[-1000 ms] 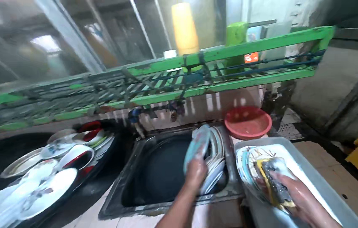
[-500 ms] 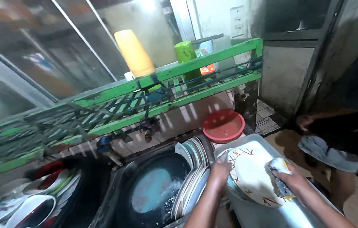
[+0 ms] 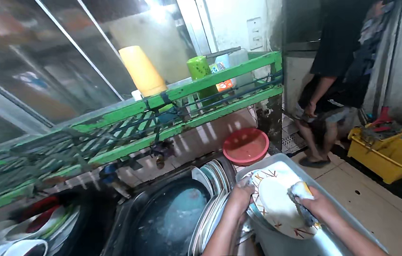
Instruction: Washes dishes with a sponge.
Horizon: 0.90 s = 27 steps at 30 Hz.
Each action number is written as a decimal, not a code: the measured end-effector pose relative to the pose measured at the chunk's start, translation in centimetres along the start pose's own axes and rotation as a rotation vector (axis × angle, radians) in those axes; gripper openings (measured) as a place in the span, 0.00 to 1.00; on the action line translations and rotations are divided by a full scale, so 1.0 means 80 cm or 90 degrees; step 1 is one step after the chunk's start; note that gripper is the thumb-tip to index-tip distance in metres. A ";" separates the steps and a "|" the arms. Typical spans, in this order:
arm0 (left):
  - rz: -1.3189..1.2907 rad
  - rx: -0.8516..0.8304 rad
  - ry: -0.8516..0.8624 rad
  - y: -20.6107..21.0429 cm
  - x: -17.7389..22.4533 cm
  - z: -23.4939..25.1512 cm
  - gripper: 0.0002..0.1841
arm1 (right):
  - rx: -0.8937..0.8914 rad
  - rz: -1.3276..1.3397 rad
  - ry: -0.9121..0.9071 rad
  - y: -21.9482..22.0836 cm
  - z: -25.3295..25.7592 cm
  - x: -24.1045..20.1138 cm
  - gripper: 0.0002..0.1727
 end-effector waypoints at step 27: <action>-0.107 -0.026 0.086 0.051 -0.023 -0.077 0.44 | 0.108 0.069 -0.240 0.050 -0.017 -0.060 0.41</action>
Point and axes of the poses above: each hand's wrist, its own z-axis towards the middle knuckle, its own y-axis out of the palm, x = y × z, the point moved 2 cm from there along z, towards the middle knuckle, and after that the axes turned 14 degrees about y, right-handed, at the moved point
